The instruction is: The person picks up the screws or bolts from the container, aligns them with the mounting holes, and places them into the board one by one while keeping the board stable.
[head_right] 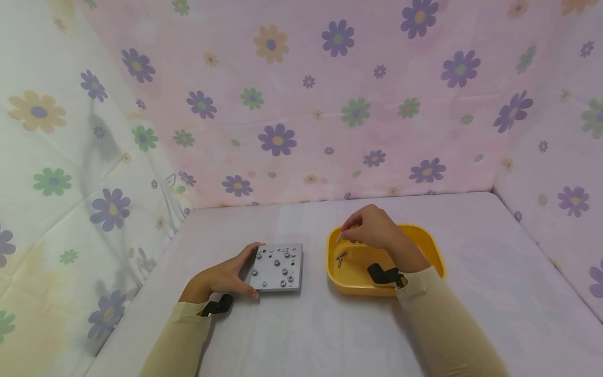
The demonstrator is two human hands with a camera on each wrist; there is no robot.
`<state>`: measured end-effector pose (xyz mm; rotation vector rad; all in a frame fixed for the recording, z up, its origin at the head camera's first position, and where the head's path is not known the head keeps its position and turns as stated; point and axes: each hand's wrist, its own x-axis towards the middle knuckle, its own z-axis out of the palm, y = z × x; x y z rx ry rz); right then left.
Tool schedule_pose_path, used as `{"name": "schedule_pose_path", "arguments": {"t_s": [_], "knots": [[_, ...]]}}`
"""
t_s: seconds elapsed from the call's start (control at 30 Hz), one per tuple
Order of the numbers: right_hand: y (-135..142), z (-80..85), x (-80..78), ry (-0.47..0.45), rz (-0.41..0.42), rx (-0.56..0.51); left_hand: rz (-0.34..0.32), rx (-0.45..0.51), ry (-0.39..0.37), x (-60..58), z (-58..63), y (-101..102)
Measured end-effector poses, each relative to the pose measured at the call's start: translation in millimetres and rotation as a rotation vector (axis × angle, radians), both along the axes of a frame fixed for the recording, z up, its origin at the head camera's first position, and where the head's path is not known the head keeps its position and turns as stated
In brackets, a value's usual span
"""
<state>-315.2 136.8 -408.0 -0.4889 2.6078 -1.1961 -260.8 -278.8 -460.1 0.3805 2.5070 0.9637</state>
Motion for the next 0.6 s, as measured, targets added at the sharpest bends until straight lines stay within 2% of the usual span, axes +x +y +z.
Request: {"name": "schedule_pose_path", "arguments": {"t_s": [0.23, 0.6], "knots": [[-5.2, 3.1, 2.6, -0.010, -0.005, -0.054, 0.004, 0.000, 0.002, 0.6, -0.7, 0.0], [-10.9, 17.4, 8.8, 0.009, -0.012, -0.144, -0.008, -0.004, 0.023, -1.5, -3.5, -2.2]]}}
